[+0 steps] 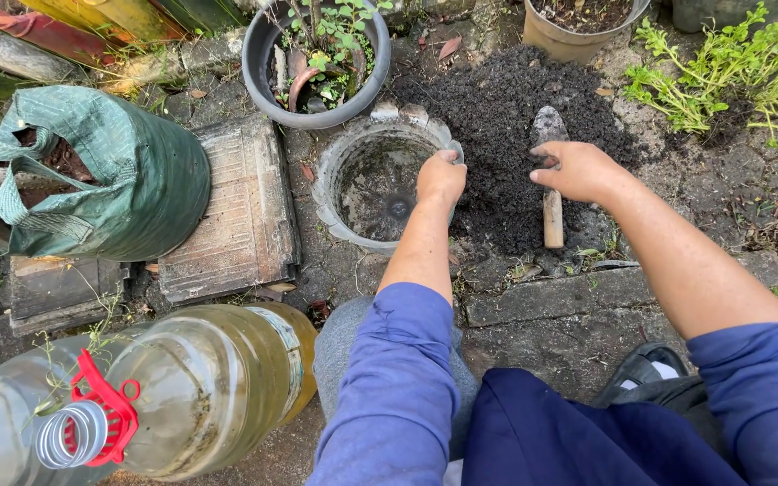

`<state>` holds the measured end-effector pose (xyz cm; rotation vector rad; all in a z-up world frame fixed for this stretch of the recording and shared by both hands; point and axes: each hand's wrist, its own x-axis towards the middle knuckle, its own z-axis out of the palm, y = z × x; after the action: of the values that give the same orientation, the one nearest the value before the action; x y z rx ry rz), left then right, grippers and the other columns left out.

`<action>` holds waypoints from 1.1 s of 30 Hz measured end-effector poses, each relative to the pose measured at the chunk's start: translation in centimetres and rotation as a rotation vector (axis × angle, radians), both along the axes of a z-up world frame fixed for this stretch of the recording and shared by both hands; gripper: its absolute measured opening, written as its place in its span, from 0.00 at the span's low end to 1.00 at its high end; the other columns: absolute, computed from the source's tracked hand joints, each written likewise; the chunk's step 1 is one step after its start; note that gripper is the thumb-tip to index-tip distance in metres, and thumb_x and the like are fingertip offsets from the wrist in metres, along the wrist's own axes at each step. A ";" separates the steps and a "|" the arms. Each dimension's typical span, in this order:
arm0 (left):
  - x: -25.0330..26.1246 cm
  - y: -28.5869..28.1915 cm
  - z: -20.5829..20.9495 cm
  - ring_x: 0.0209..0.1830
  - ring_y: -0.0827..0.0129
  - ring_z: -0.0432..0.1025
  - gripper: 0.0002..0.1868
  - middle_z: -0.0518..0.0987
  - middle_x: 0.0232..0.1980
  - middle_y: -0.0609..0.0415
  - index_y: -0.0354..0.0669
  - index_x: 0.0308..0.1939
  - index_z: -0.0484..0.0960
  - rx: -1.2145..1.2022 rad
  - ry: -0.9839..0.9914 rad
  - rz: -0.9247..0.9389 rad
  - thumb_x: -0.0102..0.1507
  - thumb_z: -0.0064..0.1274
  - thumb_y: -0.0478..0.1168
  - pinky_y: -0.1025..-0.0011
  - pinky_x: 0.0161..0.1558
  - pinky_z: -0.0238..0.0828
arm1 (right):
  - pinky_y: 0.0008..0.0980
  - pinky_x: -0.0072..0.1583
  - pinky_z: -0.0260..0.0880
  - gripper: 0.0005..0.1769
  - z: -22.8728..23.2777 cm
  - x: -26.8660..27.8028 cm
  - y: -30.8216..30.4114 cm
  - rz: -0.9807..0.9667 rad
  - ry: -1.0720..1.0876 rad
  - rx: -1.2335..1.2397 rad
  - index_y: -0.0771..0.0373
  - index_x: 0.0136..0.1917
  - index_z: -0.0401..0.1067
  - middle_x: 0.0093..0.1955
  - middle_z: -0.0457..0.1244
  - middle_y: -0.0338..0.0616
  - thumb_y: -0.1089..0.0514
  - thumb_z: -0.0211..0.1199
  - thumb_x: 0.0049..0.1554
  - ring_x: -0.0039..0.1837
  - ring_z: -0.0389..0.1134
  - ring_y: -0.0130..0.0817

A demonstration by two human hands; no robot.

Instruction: Digging soil from a plastic container and preparing the ground for planting.

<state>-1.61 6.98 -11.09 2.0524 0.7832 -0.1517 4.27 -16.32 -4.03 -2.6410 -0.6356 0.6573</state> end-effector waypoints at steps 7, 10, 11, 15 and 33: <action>-1.2 -1.5 3.3 0.63 0.52 0.72 0.32 0.77 0.63 0.41 0.37 0.63 0.73 0.105 0.114 -0.033 0.59 0.63 0.46 0.60 0.63 0.68 | 0.46 0.68 0.67 0.33 0.8 -0.2 -1.3 -0.024 0.019 -0.039 0.53 0.75 0.66 0.66 0.68 0.53 0.45 0.65 0.58 0.67 0.69 0.51; -0.9 -1.6 0.9 0.61 0.51 0.76 0.22 0.81 0.59 0.39 0.38 0.59 0.79 0.233 0.198 -0.155 0.62 0.56 0.38 0.59 0.62 0.72 | 0.46 0.69 0.67 0.33 1.6 -0.4 -1.9 -0.042 0.026 -0.036 0.52 0.75 0.66 0.66 0.68 0.52 0.45 0.65 0.59 0.67 0.69 0.50; -0.6 -1.5 0.0 0.61 0.51 0.76 0.19 0.81 0.59 0.40 0.39 0.57 0.82 0.288 0.195 -0.178 0.62 0.54 0.36 0.59 0.61 0.73 | 0.46 0.68 0.68 0.33 1.7 -0.3 -2.1 -0.048 0.023 -0.031 0.51 0.75 0.67 0.66 0.68 0.51 0.46 0.65 0.59 0.66 0.69 0.50; 0.7 -0.4 -0.7 0.58 0.51 0.78 0.16 0.82 0.57 0.40 0.40 0.52 0.86 0.383 0.127 -0.169 0.68 0.44 0.36 0.58 0.60 0.74 | 0.46 0.67 0.67 0.32 2.5 0.0 -2.2 -0.069 0.003 -0.024 0.50 0.75 0.67 0.65 0.68 0.50 0.46 0.64 0.59 0.65 0.69 0.50; -3.6 -3.8 16.4 0.44 0.53 0.81 0.18 0.86 0.46 0.47 0.48 0.48 0.84 0.619 -0.568 -0.429 0.59 0.46 0.28 0.56 0.46 0.77 | 0.41 0.53 0.75 0.28 4.3 2.3 -0.6 -0.449 0.102 0.759 0.63 0.71 0.70 0.57 0.69 0.51 0.45 0.50 0.66 0.54 0.72 0.41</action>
<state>-5.23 3.14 5.27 2.6350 0.0147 0.4773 6.58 -16.91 0.31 -1.9204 -0.1808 0.3198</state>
